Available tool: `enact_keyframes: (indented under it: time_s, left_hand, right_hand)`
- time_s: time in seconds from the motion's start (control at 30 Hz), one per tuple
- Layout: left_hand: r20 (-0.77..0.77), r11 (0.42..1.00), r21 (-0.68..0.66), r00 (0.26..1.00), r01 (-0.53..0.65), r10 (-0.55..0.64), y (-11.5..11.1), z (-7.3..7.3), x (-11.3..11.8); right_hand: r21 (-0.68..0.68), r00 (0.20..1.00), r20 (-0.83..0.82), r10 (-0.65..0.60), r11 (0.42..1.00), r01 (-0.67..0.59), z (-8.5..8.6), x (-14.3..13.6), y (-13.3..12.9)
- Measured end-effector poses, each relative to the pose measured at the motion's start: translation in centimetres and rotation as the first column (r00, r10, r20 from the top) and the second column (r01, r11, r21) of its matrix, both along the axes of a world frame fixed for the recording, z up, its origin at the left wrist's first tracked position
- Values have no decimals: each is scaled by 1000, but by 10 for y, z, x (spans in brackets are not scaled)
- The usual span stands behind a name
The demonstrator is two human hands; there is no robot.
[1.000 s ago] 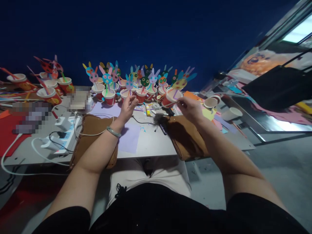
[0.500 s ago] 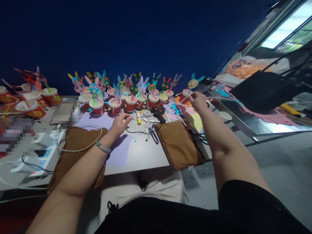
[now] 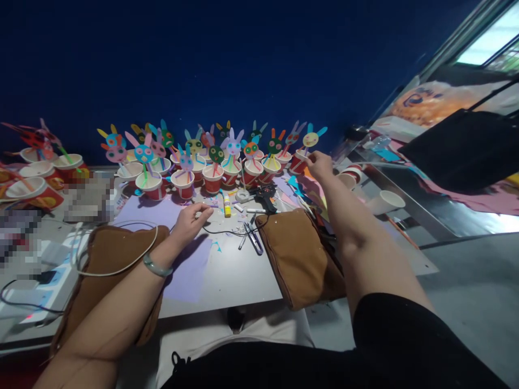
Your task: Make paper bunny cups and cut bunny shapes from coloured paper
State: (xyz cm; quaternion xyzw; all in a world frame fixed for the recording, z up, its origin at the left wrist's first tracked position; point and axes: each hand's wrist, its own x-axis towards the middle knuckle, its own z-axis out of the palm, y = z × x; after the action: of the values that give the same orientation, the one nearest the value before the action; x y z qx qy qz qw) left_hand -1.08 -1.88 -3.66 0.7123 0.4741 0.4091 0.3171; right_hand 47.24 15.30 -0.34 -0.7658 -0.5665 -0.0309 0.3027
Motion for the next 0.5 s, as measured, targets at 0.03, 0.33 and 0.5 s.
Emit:
enact_keyframes:
  time_s: [0.03, 0.33, 0.5]
  left_hand:
    - [-2, 1000, 0, 1000, -2, 2, 0, 0, 0]
    - [11, 999, -31, 1000, -9, 10, -1, -1, 0]
    - [-5, 1000, -12, 1000, -12, 12, 0, -2, -1]
  right_hand:
    - [5, 1000, -3, 10, 1000, -10, -1, 0, 1]
    - [-42, 1000, 1, 24, 999, -24, -7, 1, 6]
    - [-6, 999, 21, 46, 999, -46, -7, 8, 8]
